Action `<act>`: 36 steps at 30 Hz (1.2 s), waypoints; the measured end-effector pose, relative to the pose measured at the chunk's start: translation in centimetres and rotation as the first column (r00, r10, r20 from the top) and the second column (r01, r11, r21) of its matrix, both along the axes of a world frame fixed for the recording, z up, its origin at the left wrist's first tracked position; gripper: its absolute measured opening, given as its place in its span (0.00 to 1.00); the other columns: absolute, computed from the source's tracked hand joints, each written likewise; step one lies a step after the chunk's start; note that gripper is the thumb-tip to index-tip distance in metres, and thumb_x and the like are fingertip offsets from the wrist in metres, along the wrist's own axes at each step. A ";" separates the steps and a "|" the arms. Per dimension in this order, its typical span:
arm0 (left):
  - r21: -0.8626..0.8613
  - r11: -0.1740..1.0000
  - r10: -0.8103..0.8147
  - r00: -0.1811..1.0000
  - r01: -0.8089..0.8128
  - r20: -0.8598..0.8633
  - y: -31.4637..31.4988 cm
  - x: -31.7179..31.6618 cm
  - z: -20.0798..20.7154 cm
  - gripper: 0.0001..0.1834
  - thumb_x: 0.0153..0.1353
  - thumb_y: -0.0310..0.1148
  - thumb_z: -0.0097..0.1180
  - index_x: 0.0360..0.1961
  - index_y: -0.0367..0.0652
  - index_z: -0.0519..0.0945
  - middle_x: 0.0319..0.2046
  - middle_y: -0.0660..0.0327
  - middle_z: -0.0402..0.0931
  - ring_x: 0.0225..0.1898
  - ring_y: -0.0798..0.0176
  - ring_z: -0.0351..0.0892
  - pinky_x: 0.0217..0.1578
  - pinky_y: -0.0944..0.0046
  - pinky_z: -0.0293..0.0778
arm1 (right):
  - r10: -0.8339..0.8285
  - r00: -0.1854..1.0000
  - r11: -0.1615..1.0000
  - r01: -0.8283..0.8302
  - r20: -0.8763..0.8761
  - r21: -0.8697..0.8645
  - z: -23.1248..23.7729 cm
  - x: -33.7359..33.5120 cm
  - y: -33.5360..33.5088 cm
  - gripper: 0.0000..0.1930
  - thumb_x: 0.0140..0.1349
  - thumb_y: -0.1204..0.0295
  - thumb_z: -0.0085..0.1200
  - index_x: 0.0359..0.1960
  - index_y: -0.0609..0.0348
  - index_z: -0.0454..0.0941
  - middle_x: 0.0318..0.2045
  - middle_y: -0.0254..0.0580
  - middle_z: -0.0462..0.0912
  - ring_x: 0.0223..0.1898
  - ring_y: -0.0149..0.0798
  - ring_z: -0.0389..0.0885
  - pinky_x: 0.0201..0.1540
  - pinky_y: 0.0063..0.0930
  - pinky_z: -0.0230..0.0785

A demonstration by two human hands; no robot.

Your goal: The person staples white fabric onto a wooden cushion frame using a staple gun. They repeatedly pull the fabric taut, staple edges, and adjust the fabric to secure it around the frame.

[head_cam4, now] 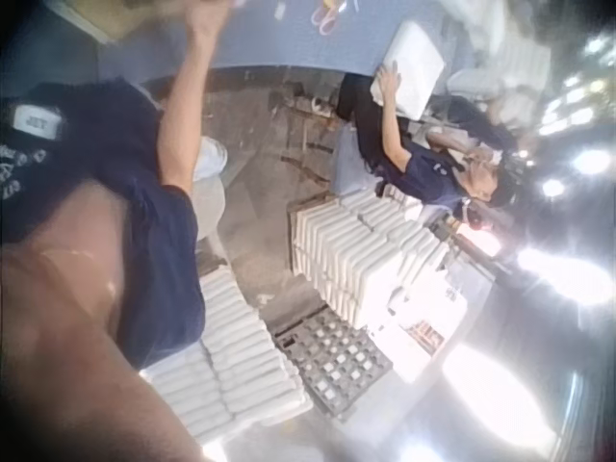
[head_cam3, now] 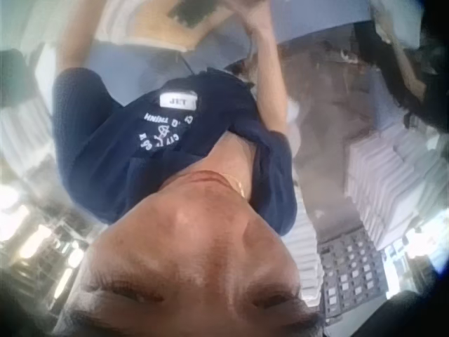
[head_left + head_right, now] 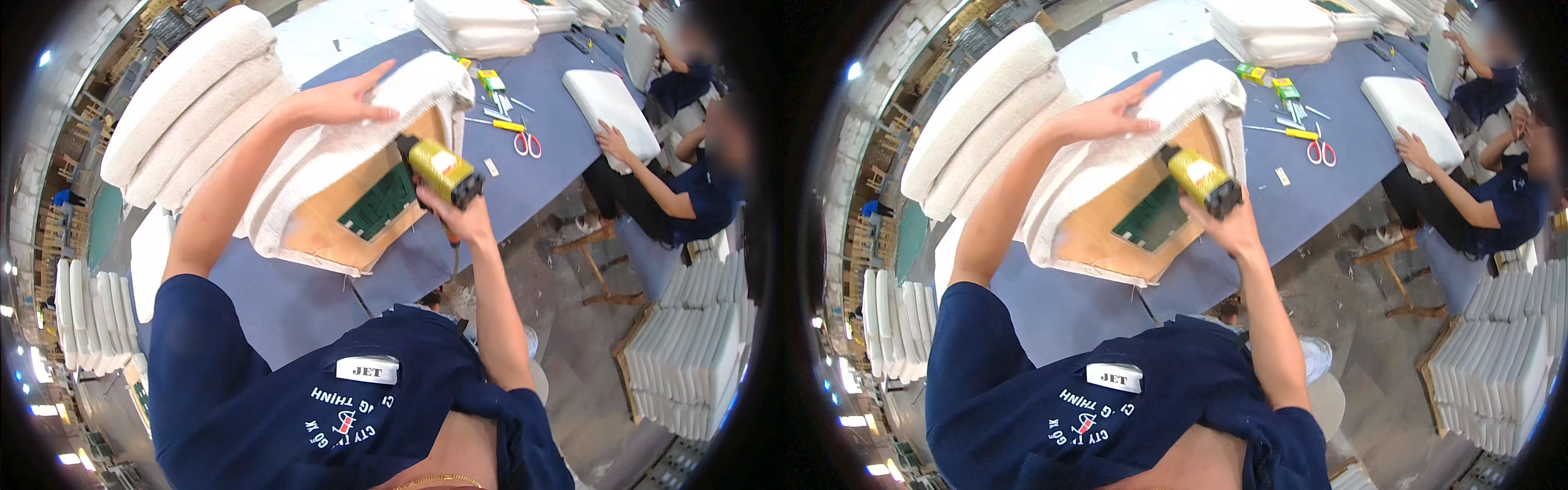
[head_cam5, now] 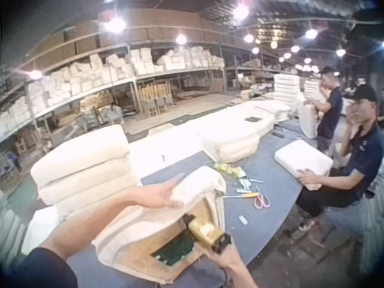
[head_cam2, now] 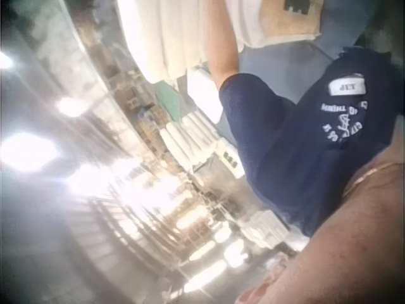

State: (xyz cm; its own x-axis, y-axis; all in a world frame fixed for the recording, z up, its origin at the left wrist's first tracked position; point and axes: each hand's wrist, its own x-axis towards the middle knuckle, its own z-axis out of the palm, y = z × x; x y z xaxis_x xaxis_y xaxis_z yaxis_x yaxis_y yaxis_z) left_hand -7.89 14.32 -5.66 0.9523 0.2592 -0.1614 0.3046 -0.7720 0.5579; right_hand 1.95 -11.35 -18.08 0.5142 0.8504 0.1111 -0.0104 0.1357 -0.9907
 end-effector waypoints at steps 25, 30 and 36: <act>0.646 0.734 0.068 0.969 -0.211 0.239 -7.0 -3.6 -3.5 0.32 0.75 0.45 0.50 0.78 0.66 0.58 0.65 0.32 0.65 0.54 0.27 0.77 0.54 0.40 0.77 | -0.080 0.995 0.996 0.081 -0.058 0.023 -0.1 0.3 -0.7 0.10 0.62 0.74 0.68 0.44 0.63 0.85 0.38 0.33 0.88 0.38 0.26 0.84 0.43 0.25 0.77; 0.653 0.738 0.052 0.979 -0.169 0.195 -7.7 -3.6 -2.9 0.36 0.73 0.42 0.55 0.78 0.71 0.57 0.66 0.33 0.64 0.55 0.29 0.76 0.55 0.40 0.77 | -0.033 0.998 0.999 0.032 -0.045 -0.029 1.1 0.4 0.0 0.20 0.59 0.69 0.73 0.50 0.65 0.82 0.44 0.39 0.88 0.45 0.31 0.85 0.52 0.29 0.77; 0.655 0.730 0.082 0.977 -0.193 0.196 -7.9 -3.7 -2.9 0.43 0.68 0.37 0.60 0.79 0.76 0.54 0.68 0.35 0.62 0.57 0.30 0.75 0.56 0.42 0.77 | -0.003 1.000 0.998 0.003 0.006 -0.067 0.4 -0.6 0.3 0.23 0.58 0.66 0.74 0.51 0.66 0.80 0.46 0.41 0.87 0.48 0.32 0.83 0.54 0.31 0.76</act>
State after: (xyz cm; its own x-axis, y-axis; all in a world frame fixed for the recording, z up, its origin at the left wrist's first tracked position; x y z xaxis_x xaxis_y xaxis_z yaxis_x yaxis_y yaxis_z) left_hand -11.62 6.41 -8.61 0.8950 0.3765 0.2391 0.3964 -0.9172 -0.0394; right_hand 1.33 -11.08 -17.66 0.5161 0.8546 0.0572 -0.0046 0.0695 -0.9976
